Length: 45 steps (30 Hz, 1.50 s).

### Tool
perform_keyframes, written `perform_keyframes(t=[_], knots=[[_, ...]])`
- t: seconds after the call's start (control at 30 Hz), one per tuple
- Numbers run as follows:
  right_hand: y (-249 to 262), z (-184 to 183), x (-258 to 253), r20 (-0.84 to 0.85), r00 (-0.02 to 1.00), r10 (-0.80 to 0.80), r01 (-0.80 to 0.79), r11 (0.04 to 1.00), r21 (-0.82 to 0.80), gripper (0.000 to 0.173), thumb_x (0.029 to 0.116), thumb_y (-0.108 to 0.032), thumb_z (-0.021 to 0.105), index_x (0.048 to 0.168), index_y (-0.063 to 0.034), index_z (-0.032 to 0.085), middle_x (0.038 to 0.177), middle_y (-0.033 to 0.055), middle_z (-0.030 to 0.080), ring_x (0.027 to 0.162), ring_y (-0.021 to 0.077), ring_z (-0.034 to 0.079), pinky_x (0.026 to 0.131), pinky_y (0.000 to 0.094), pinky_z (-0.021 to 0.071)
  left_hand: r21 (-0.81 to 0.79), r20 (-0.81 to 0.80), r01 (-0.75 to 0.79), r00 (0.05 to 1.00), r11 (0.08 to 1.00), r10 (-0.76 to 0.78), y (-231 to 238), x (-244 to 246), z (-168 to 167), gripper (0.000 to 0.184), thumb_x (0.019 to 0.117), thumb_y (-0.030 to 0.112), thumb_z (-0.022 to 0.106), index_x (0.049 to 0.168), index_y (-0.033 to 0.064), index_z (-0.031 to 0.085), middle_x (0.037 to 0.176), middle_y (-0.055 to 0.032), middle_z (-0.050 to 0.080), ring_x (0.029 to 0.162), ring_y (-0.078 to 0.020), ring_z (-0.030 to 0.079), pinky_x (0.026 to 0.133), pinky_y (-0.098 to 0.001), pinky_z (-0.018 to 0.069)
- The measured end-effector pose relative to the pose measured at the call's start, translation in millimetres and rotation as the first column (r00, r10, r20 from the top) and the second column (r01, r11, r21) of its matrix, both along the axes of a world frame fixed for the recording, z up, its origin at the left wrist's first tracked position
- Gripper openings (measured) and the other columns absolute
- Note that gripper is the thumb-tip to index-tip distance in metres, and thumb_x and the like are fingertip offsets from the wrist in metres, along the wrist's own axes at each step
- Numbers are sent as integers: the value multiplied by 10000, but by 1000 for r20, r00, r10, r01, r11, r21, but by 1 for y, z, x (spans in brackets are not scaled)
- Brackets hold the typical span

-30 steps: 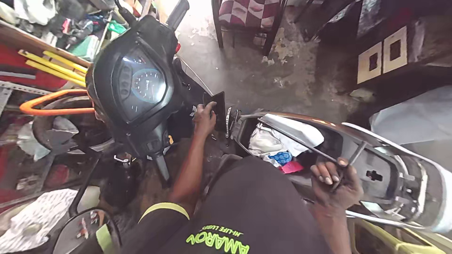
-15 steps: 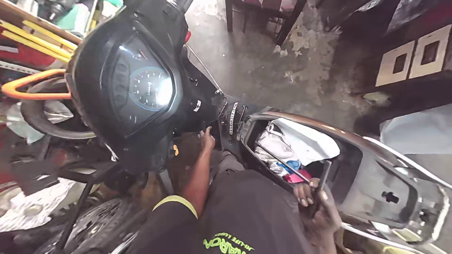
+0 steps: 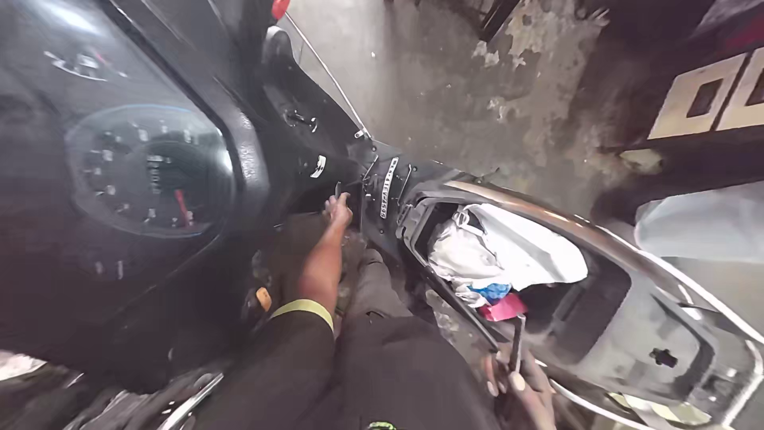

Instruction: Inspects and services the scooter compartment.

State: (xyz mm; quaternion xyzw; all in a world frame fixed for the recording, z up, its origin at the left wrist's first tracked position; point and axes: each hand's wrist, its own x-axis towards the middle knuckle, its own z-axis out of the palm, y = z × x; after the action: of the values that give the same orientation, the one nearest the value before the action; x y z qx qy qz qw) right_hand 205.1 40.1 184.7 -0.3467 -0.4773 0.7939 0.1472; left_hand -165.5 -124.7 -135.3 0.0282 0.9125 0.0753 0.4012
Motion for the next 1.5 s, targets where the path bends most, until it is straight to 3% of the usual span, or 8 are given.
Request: perform_keyframes(t=[0.23, 0.63, 0.83, 1.0, 1.17, 1.27, 1.37, 1.5], knots=[[10, -15, -8, 64, 996, 64, -64, 998, -5, 263, 1008, -414, 625, 1166, -220, 705, 746, -69, 648, 624, 33, 598, 614, 213, 530, 42, -18, 10, 1000, 999, -9, 5, -32, -46, 412, 950, 102, 589, 1323, 271, 634, 1428, -182, 543, 1291, -435, 533, 955, -660, 487], [6, -19, -22, 109, 990, 87, -86, 996, -13, 294, 986, -434, 662, 1127, -180, 710, 739, -43, 634, 597, 26, 569, 562, 197, 505, 72, -142, 15, 990, 997, -5, 27, -54, -62, 392, 912, 29, 575, 1274, 156, 658, 1481, -195, 496, 1303, -472, 508, 960, -688, 466], [3, -10, -19, 121, 984, 129, -141, 985, 95, 309, 985, -427, 672, 1153, -168, 692, 786, -36, 635, 621, 17, 566, 555, 183, 496, 106, -211, -90, 971, 990, 111, 31, -32, -41, 398, 937, 87, 565, 1327, 131, 622, 1592, -211, 353, 1423, -480, 370, 1015, -695, 420], [-3, -10, -16, 316, 929, 193, -310, 871, 380, 268, 984, -384, 679, 1124, -157, 649, 843, -50, 644, 672, 9, 578, 587, 177, 515, 197, -242, -208, 937, 958, 253, 29, 6, -19, 418, 941, 158, 597, 1353, 89, 605, 1557, -240, 392, 1421, -478, 371, 1078, -653, 398], [-7, -13, 4, 497, 855, 147, -404, 789, 462, 282, 968, -337, 676, 1117, -98, 689, 1026, 18, 708, 832, 93, 670, 703, 270, 596, 454, 68, -358, 927, 816, 369, 46, 55, 27, 461, 1072, 305, 479, 1438, 25, 498, 1325, -219, 620, 1212, -341, 617, 1035, -525, 492], [0, -7, 25, 520, 853, 46, -339, 806, 485, 276, 970, -364, 677, 1085, -114, 702, 901, -19, 691, 732, 73, 636, 633, 260, 567, 598, 296, -471, 882, 648, 368, 69, 82, 46, 459, 1088, 363, 452, 1401, 34, 518, 1164, -164, 690, 1018, -257, 698, 887, -462, 585], [8, -1, 49, 537, 840, -77, -266, 804, 531, 309, 979, -428, 661, 982, -122, 709, 774, -43, 620, 628, 49, 553, 553, 240, 495, 554, 393, -442, 886, 706, 246, 96, 92, 73, 474, 1068, 412, 498, 1367, 51, 571, 1140, -174, 682, 974, -248, 684, 863, -453, 576], [6, 11, 73, 475, 849, -234, -70, 840, 538, 300, 1003, -386, 638, 942, -100, 705, 768, -31, 619, 621, 46, 540, 560, 235, 480, 456, 449, -367, 882, 811, 147, 111, 86, 75, 582, 1032, 540, 507, 1393, 88, 568, 1281, -198, 637, 1143, -308, 641, 947, -525, 540]])
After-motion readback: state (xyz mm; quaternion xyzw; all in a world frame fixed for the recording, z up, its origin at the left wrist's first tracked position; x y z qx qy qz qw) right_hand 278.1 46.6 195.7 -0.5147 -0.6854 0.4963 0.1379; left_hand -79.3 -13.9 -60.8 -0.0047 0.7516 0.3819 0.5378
